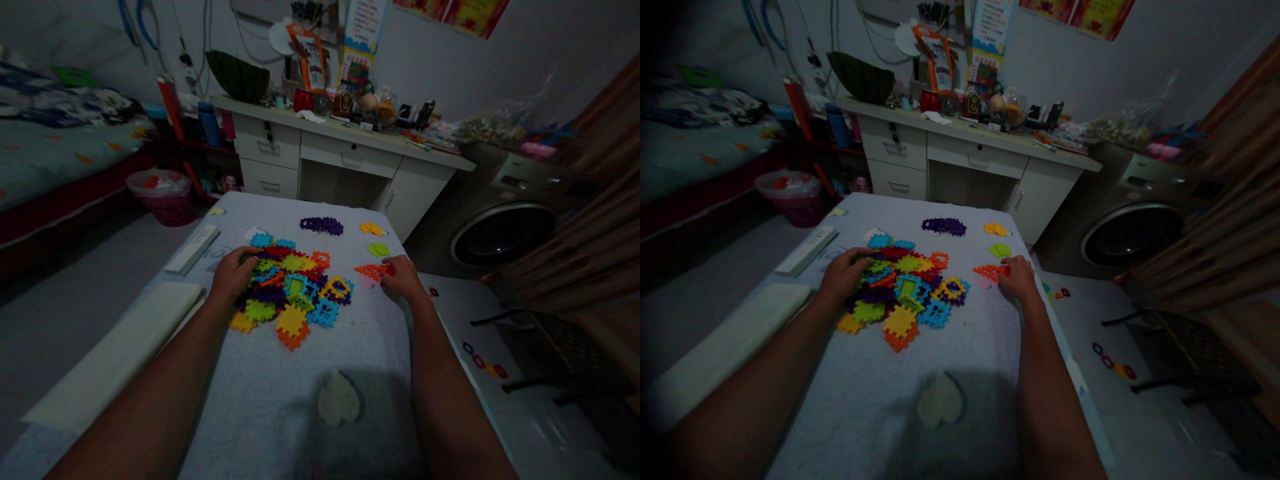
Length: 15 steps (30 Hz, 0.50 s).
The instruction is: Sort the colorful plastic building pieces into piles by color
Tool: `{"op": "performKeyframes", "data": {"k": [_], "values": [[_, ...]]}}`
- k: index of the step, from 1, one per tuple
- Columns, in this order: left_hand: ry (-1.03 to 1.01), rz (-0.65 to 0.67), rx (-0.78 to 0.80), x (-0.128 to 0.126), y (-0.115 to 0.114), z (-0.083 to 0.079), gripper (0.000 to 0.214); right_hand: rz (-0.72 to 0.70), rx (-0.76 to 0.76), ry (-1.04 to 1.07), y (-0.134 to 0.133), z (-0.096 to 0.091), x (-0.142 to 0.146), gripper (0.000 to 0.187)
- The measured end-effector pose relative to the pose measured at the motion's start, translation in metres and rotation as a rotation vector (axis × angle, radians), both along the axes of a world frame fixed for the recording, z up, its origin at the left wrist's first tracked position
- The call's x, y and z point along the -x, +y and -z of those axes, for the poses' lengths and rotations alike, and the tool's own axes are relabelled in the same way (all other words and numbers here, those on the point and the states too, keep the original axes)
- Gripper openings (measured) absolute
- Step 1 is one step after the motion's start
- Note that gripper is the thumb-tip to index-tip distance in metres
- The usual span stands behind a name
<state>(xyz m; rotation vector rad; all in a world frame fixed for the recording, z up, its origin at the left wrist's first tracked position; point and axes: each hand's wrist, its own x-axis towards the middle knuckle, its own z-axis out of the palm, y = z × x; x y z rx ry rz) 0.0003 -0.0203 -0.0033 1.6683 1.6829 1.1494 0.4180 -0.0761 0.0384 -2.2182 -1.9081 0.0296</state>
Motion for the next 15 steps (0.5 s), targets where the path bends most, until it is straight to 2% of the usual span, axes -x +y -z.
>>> {"op": "performKeyframes", "data": {"k": [6, 10, 12, 15], "values": [[-0.008, 0.004, 0.001, 0.0, -0.001, 0.0, 0.04, 0.073, 0.038, -0.045, -0.003, 0.002, 0.005, 0.044], [0.001, -0.002, -0.005, -0.001, -0.001, -0.001, 0.039, 0.07, -0.078, 0.016, -0.003, 0.0, 0.018, 0.045], [0.003, -0.003, -0.01, -0.001, -0.001, -0.001, 0.039, 0.011, -0.155, 0.071, -0.002, 0.002, 0.029, 0.043], [0.009, -0.001, -0.01, -0.001, -0.001, -0.002, 0.04, -0.186, -0.185, 0.21, 0.001, 0.007, 0.052, 0.034]]}}
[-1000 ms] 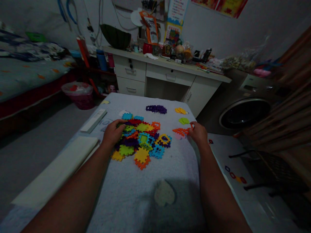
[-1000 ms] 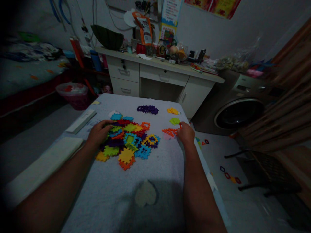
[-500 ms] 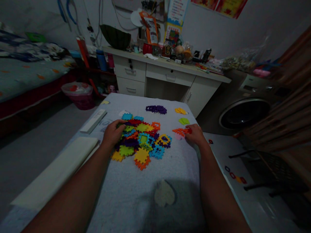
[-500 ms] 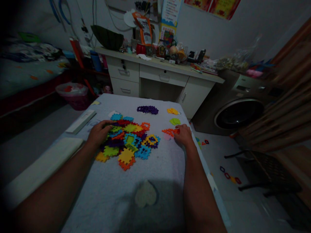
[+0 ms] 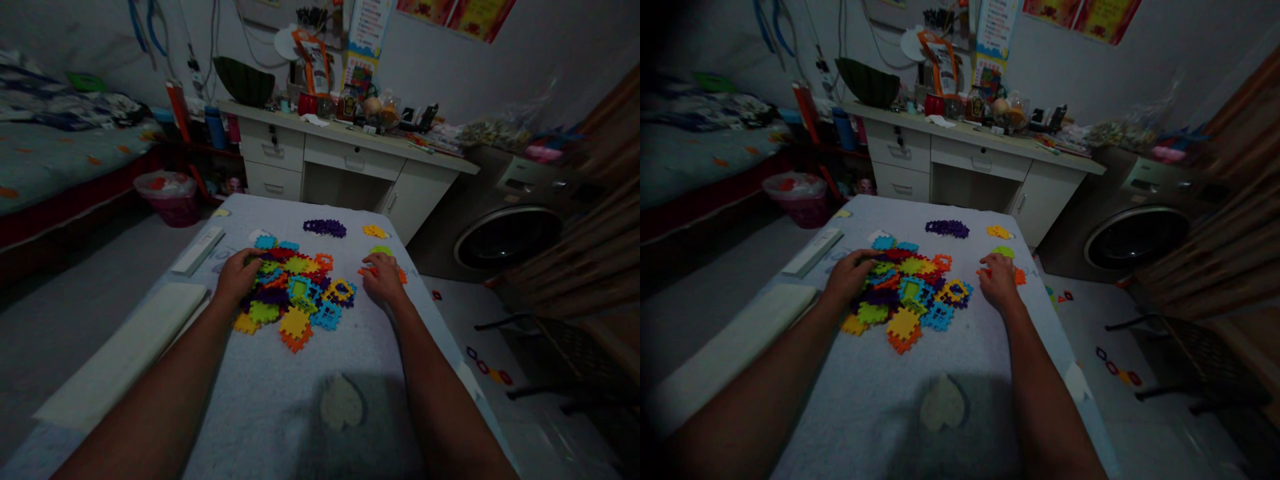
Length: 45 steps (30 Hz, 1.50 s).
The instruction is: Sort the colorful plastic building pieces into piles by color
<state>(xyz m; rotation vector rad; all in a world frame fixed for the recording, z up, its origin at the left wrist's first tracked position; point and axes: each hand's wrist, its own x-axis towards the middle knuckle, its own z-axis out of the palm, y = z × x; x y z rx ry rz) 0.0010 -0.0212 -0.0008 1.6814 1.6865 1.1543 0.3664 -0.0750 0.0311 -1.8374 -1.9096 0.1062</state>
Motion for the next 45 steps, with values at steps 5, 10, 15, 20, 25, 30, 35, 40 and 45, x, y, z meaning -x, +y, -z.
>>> {"op": "performKeyframes", "data": {"k": [5, 10, 15, 20, 25, 30, 35, 40, 45], "values": [[0.008, -0.006, 0.007, -0.001, -0.001, -0.002, 0.041, -0.326, 0.059, 0.14, 0.003, 0.011, 0.036, 0.034], [0.011, -0.012, 0.022, -0.002, -0.004, -0.005, 0.041, -0.429, 0.106, 0.064, 0.006, 0.015, 0.051, 0.037], [0.003, -0.009, 0.019, -0.002, -0.004, -0.006, 0.041, -0.421, 0.126, 0.034, 0.008, 0.014, 0.05, 0.037], [-0.008, -0.002, 0.017, -0.001, -0.001, -0.002, 0.041, -0.407, 0.139, 0.022, 0.01, 0.016, 0.049, 0.035], [-0.005, 0.003, 0.006, 0.0, 0.0, -0.001, 0.041, -0.424, 0.125, -0.019, 0.012, 0.023, 0.05, 0.038], [0.011, -0.001, 0.009, -0.001, -0.002, -0.004, 0.04, -0.428, 0.102, 0.019, 0.012, 0.023, 0.049, 0.035], [0.006, 0.0, 0.011, -0.001, -0.002, -0.004, 0.04, -0.32, -0.053, 0.15, 0.012, 0.016, 0.046, 0.02], [0.011, -0.003, 0.013, -0.001, -0.003, -0.005, 0.04, -0.149, -0.15, 0.214, 0.009, 0.009, 0.039, 0.009], [0.017, -0.016, 0.018, -0.002, -0.005, -0.008, 0.039, -0.037, -0.173, 0.393, 0.007, 0.004, 0.016, 0.019]]}}
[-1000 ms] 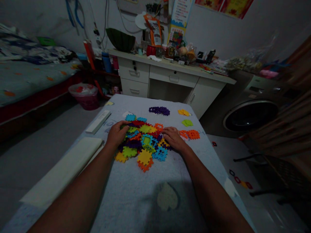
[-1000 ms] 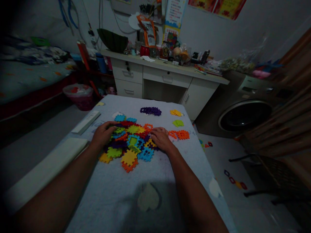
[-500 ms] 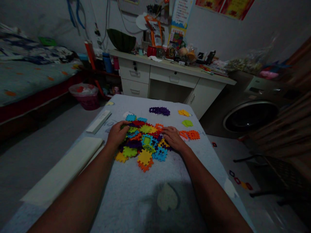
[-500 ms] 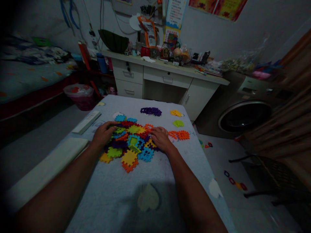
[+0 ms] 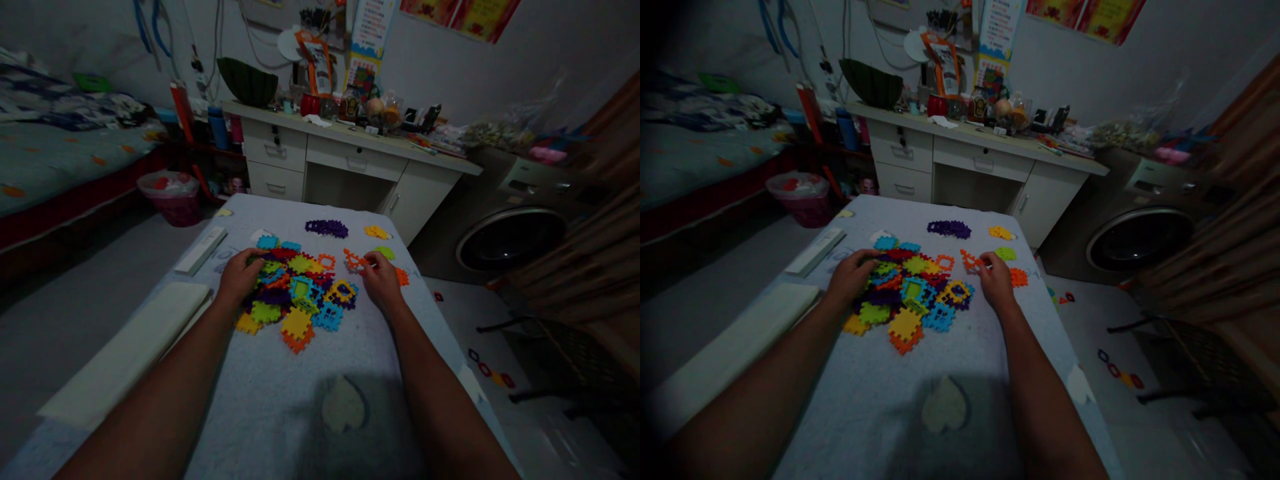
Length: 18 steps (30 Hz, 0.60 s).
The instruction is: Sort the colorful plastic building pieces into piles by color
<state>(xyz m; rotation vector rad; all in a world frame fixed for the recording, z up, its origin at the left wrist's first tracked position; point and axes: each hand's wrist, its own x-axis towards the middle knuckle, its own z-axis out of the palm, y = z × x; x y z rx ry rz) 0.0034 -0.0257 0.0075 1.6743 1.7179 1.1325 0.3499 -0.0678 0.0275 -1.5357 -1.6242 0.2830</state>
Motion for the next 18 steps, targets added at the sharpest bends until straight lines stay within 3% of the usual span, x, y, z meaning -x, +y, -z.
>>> {"op": "performKeyframes", "data": {"k": [4, 10, 18], "values": [[-0.003, 0.009, 0.007, 0.0, 0.0, 0.001, 0.04, 0.079, 0.008, 0.111, 0.0, -0.007, -0.032, 0.025], [-0.006, 0.016, 0.0, 0.002, 0.002, 0.005, 0.042, 0.182, 0.028, 0.076, -0.002, -0.005, -0.067, 0.023], [-0.005, 0.015, -0.012, 0.002, 0.003, 0.007, 0.041, 0.253, 0.188, -0.304, -0.004, 0.004, -0.062, 0.016]]}}
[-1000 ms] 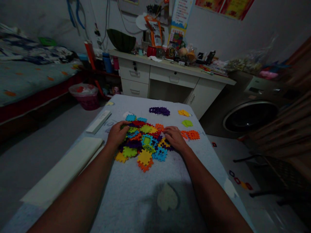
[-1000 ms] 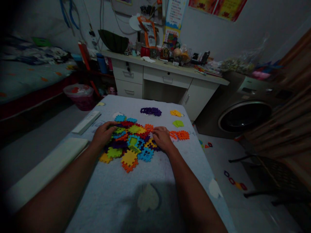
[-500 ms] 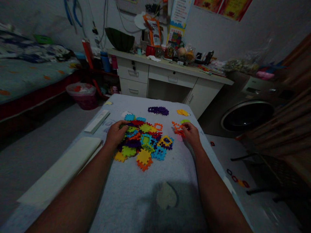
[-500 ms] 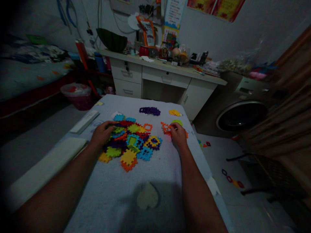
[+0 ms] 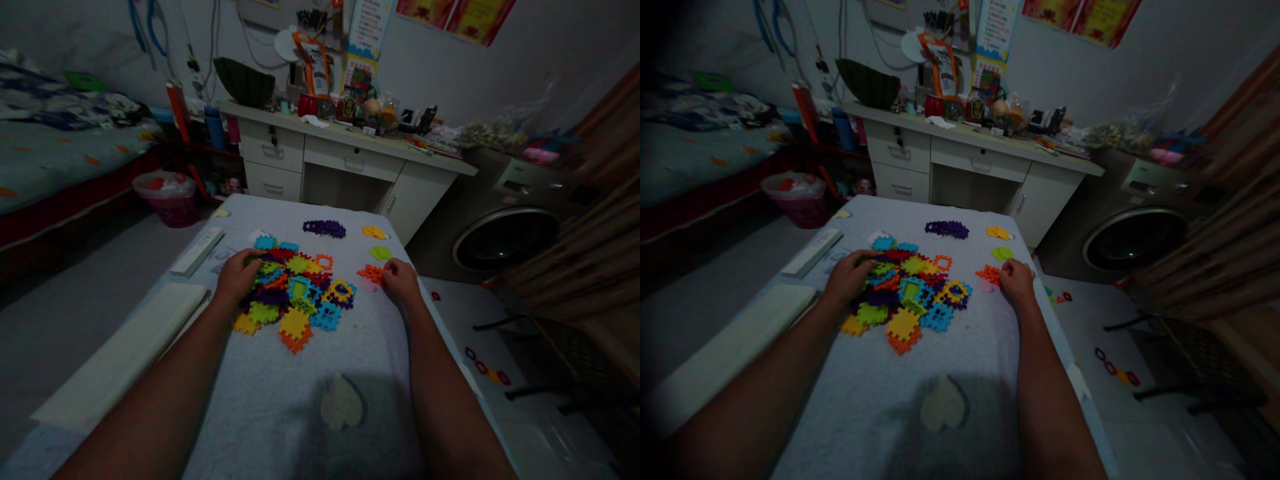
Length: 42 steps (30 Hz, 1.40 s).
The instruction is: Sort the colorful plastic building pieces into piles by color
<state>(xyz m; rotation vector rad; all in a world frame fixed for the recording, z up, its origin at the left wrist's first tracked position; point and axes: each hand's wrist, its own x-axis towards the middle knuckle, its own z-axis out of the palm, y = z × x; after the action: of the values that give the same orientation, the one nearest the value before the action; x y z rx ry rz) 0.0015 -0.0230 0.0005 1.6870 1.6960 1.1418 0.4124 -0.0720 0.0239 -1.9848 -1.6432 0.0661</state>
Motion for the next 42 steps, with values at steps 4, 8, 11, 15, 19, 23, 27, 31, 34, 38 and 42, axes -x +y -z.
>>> {"op": "performKeyframes", "data": {"k": [4, 8, 11, 15, 19, 23, 27, 31, 34, 38, 42], "values": [[0.005, 0.003, -0.001, 0.0, 0.0, 0.0, 0.04, 0.034, 0.066, -0.181, -0.003, -0.004, 0.006, 0.015], [0.004, 0.005, -0.004, 0.001, 0.0, 0.0, 0.041, 0.013, 0.081, -0.229, -0.005, -0.006, 0.012, 0.015], [0.007, 0.001, -0.003, 0.0, 0.0, -0.001, 0.041, -0.054, 0.1, -0.238, -0.006, -0.006, 0.018, 0.02], [0.003, 0.007, 0.005, 0.0, 0.0, -0.001, 0.041, -0.082, 0.123, -0.272, -0.007, -0.007, 0.023, 0.018], [-0.001, 0.002, 0.003, 0.0, 0.001, 0.0, 0.04, -0.048, 0.074, -0.321, -0.006, -0.008, 0.03, 0.018], [0.002, -0.001, 0.0, 0.0, 0.001, 0.0, 0.039, -0.171, -0.044, -0.234, -0.006, -0.007, 0.05, 0.019], [-0.01, 0.001, 0.004, -0.001, 0.0, -0.002, 0.04, -0.462, -0.001, -0.077, -0.004, -0.002, 0.08, 0.04], [-0.009, 0.0, 0.001, -0.001, -0.001, -0.004, 0.04, -0.599, 0.117, -0.029, 0.001, 0.005, 0.099, 0.053], [-0.015, -0.002, 0.006, -0.001, -0.002, -0.005, 0.04, -0.618, 0.154, -0.039, 0.005, 0.009, 0.101, 0.052], [-0.01, 0.004, -0.002, -0.001, -0.001, -0.003, 0.04, -0.556, 0.088, -0.069, 0.008, 0.009, 0.096, 0.045], [-0.008, 0.005, 0.001, 0.0, -0.001, -0.002, 0.04, -0.437, 0.109, -0.127, 0.01, 0.004, 0.094, 0.042]]}}
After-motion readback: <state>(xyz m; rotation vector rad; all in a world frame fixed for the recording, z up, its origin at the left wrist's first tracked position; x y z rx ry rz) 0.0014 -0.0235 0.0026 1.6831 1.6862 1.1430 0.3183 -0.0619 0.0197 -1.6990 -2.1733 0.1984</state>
